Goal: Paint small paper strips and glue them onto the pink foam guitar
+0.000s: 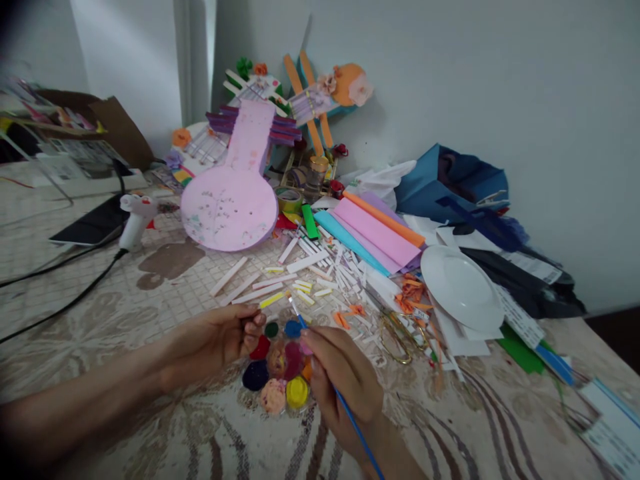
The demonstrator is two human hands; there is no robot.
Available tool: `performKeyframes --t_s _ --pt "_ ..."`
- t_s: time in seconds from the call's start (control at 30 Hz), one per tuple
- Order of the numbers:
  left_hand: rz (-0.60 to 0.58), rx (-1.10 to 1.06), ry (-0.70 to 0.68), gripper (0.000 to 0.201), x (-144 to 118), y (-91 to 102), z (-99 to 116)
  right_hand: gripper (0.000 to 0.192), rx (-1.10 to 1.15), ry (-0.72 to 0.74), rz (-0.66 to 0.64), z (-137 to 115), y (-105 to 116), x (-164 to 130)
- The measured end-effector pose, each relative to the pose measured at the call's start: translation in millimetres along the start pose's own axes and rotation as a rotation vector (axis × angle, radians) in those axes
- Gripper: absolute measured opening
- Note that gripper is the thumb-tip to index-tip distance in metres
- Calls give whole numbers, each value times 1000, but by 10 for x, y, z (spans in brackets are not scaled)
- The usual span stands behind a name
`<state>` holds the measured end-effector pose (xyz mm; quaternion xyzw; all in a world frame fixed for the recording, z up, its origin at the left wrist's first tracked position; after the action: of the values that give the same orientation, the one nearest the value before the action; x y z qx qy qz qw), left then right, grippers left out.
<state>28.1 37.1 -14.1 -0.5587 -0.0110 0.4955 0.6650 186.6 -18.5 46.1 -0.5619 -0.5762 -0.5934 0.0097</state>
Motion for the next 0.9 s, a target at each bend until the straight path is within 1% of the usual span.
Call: performKeyframes --t_s 0.17,0.27,0.43,0.6,0.7,0.77,0.9 --pt "9 -6 0 18 4 0 -4 40 28 33 -23 -53 -25 9" --pt "14 -3 -1 18 1 1 -7 39 38 23 -43 -65 -35 4" --pt "5 17 -22 19 -3 10 6 38 77 14 -30 -72 -5 -5" --pt "-37 11 -13 18 3 4 -6 39 165 49 -88 -122 -60 25" --pt "-27 0 -9 16 9 18 -15 39 174 65 -102 -111 -81 28" --pt "-25 -5 -7 15 15 24 -17 39 154 63 -96 -80 -72 20" --pt "-29 -14 -10 15 20 26 -9 40 103 19 -30 -19 -1 10"
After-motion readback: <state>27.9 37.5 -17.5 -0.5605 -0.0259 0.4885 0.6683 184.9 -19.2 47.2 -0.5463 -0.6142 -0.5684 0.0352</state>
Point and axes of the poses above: each hand's wrist, its own x-axis towards the middle knuckle, its own y-axis out of the back of the hand, z = x × y, the point moved 6 cm from there along x, towards the middle knuckle, and after that the axes turned 1 degree about -y, right-handed, at the moved point
